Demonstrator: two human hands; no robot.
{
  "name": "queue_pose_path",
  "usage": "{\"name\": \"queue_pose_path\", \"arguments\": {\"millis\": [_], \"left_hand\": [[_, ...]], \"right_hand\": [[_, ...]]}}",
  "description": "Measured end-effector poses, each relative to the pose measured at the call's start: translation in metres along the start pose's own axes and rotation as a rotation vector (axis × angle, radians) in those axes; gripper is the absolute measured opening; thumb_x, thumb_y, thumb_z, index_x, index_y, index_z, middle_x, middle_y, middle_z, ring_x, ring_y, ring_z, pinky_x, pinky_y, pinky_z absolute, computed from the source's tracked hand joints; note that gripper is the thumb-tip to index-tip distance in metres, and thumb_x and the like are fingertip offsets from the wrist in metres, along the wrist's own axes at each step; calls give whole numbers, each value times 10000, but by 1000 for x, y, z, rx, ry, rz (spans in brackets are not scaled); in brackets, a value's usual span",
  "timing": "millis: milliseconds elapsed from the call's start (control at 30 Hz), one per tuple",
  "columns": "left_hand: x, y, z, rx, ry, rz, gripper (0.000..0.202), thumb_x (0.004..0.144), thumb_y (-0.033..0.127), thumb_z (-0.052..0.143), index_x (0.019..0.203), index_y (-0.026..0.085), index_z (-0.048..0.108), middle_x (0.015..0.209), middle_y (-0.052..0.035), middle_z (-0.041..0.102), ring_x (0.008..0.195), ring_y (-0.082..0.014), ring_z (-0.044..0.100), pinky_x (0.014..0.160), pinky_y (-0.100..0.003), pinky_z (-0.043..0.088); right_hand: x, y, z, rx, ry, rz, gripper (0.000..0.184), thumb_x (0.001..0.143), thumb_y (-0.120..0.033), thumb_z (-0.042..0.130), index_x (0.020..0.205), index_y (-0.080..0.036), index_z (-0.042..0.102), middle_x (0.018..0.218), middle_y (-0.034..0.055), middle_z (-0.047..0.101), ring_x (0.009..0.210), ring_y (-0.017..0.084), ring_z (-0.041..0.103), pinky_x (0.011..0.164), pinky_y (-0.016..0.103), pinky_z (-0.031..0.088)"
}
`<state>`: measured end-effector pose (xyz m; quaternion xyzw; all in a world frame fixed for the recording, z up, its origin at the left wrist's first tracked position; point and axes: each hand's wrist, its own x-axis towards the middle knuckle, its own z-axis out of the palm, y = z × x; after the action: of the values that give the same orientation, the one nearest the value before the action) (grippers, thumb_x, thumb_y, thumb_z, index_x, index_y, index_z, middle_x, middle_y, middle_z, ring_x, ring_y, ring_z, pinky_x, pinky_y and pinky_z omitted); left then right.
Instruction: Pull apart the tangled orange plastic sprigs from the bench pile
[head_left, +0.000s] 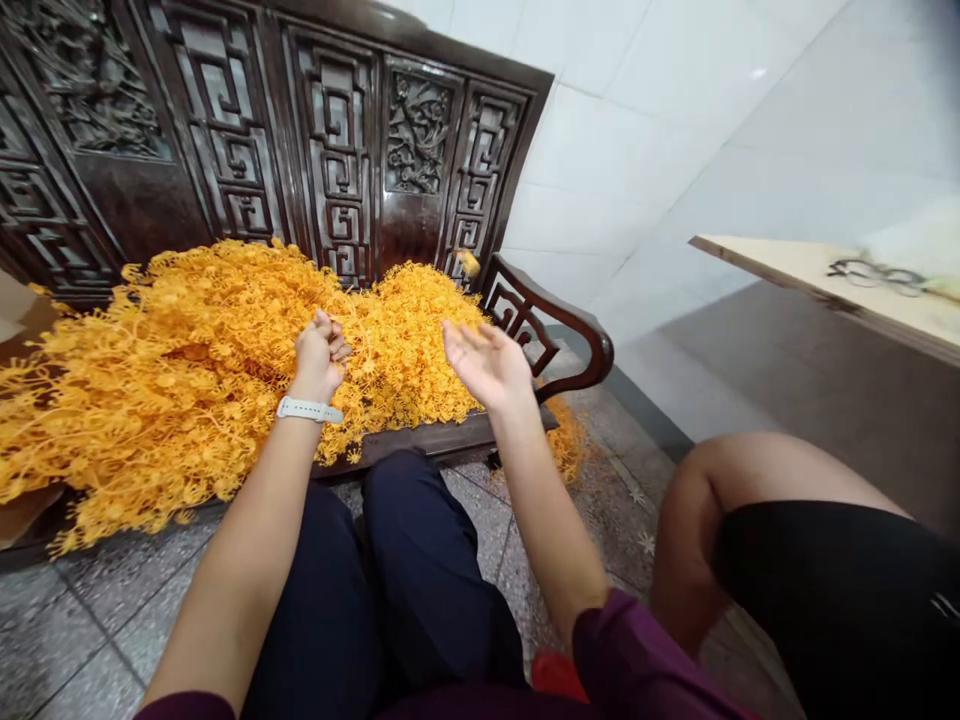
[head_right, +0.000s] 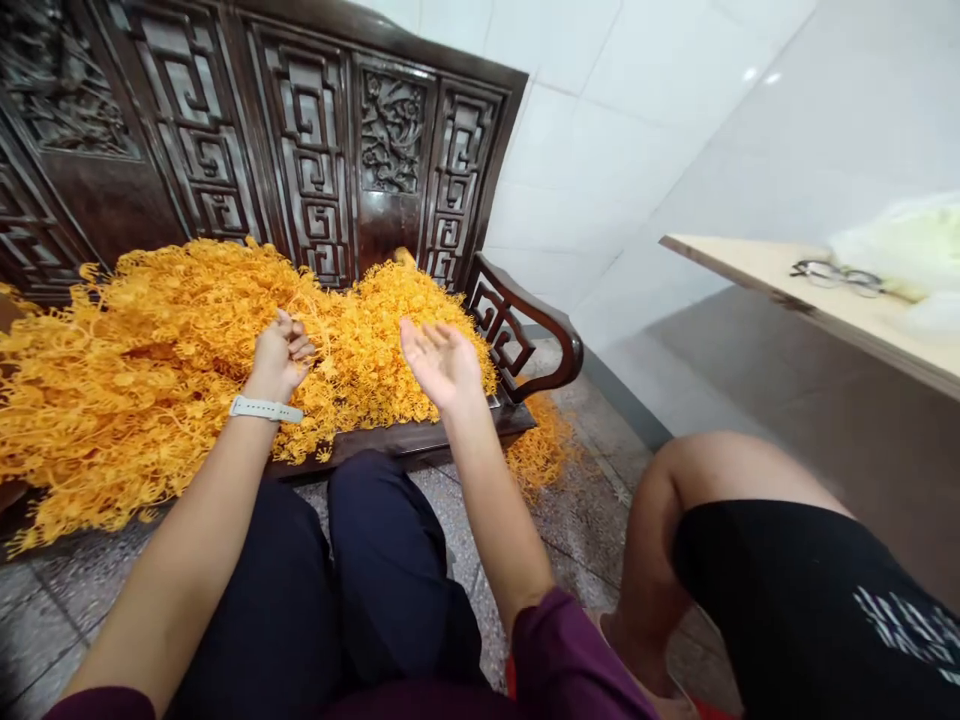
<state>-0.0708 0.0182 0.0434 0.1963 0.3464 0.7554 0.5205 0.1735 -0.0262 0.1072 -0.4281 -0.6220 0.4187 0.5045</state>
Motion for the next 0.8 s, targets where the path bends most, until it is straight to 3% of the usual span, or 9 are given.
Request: {"name": "queue_pose_path", "arguments": {"millis": [67,133,233,333,467,600,700,800], "left_hand": [[-2,0,-1,22,-16,-9,325,912,242,740,800,190,439,650,70,442,411,-22,240,383,-161,192],[-6,-1,-1,40,-48,-14,317,908,248,742,802,187,450,655,65,450,418,-23,253,386,-159,203],[-15,-9,7,66,-107,-27,293,908,273,740,819,184,475,667,56,463,430,-28,272,396,-157,229],[-25,-25,19,97,-157,-60,319,889,313,758,822,192,470,656,60,453,424,-36,249,394,-164,215],[-35,-43,31,164,-201,-79,309,852,325,773,823,190,497,656,55,468,422,-34,234,398,-166,199],[-28,-44,29,209,-126,-31,251,813,283,728,793,189,496,636,54,464,420,-38,230,398,-167,194],[-22,-45,27,239,-20,26,236,678,186,695,742,186,468,636,54,453,435,-42,291,397,-157,200],[-20,-50,28,263,-20,28,231,571,146,675,728,175,509,669,36,497,481,-55,402,404,-145,246]], "right_hand": [[5,24,9,456,8,141,330,1043,-220,388,866,-177,663,898,70,737,764,124,692,686,268,639],[-7,47,22,769,0,247,149,971,-284,575,964,-184,686,909,50,720,736,132,656,668,256,594],[-34,75,45,645,-9,274,288,878,-436,747,1029,-198,686,930,28,707,732,125,621,617,221,501],[-50,93,63,518,-84,318,444,820,-575,797,1044,-214,667,916,22,714,726,129,626,610,218,471],[-55,104,69,586,-117,309,457,835,-630,771,845,-186,662,704,1,644,632,121,560,615,233,445],[-70,105,63,577,-73,266,471,835,-617,778,728,-187,618,617,-24,571,559,107,472,583,243,387],[-95,95,59,479,-264,224,492,870,-620,747,707,-181,596,605,-23,546,551,103,456,585,250,364],[-120,79,56,386,-371,159,522,915,-663,668,725,-189,559,642,-24,510,590,104,434,608,258,362]]}}
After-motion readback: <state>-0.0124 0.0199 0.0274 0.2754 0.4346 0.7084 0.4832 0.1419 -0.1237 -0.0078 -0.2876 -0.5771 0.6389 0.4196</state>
